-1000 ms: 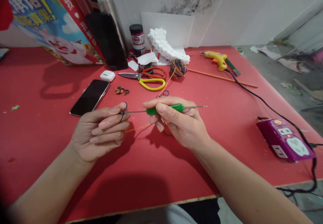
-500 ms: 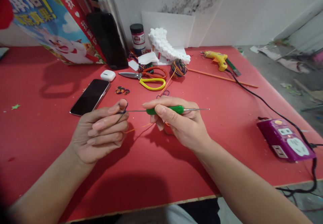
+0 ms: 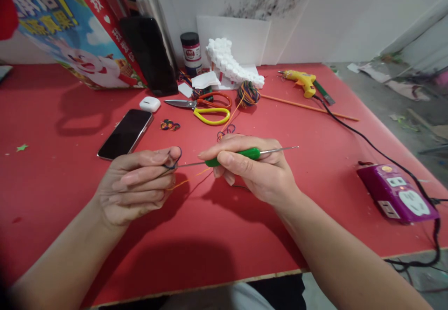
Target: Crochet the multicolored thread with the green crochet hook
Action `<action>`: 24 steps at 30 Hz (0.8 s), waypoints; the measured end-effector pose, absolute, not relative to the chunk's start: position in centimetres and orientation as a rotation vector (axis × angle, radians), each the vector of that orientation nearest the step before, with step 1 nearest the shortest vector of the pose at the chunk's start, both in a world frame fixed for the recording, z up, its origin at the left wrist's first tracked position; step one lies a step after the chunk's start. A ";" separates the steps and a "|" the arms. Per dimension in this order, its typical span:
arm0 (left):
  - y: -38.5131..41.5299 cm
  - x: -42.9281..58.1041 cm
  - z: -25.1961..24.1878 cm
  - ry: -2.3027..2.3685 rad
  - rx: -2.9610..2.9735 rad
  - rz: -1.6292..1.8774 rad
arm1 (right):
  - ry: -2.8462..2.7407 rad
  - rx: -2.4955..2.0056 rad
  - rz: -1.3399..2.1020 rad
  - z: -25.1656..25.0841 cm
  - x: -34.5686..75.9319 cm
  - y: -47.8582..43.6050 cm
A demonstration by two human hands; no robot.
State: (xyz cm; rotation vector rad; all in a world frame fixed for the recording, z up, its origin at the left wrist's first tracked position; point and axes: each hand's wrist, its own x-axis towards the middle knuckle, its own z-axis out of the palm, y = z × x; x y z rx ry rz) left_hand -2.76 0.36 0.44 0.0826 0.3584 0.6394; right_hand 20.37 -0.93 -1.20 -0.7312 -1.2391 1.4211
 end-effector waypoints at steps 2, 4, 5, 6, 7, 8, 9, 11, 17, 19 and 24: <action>0.4 -2.7 0.4 0.371 0.112 0.617 | -1.218 -0.712 1.460 -0.9 20.4 -0.9; 0.5 -2.7 0.5 0.380 0.142 0.597 | -1.207 -0.699 1.481 -0.7 20.4 -0.8; 0.5 -2.7 0.5 0.382 0.155 0.589 | -1.207 -0.697 1.484 -0.6 20.4 -0.8; 0.5 -2.7 0.5 0.384 0.167 0.581 | -1.209 -0.698 1.485 -0.5 20.4 -0.8; 0.5 -2.7 0.5 0.387 0.176 0.574 | -1.210 -0.703 1.489 -0.5 20.5 -0.7; 0.5 -2.7 0.5 0.390 0.184 0.569 | -1.209 -0.707 1.494 -0.5 20.5 -0.7; 0.5 -2.6 0.5 0.394 0.191 0.568 | -1.204 -0.709 1.504 -0.5 20.6 -0.6; 0.4 -2.5 0.5 0.403 0.210 0.580 | -1.177 -0.704 1.533 -0.8 20.6 -0.6; -0.4 -1.2 0.3 0.477 0.277 0.739 | -0.988 -0.625 1.662 -1.8 19.5 -0.6; -0.7 -0.7 0.1 0.500 0.299 0.790 | -0.963 -0.602 1.692 -2.1 19.0 -0.8; -0.7 -0.2 -0.1 0.537 0.271 0.855 | -0.953 -0.595 1.658 -2.8 18.2 -1.1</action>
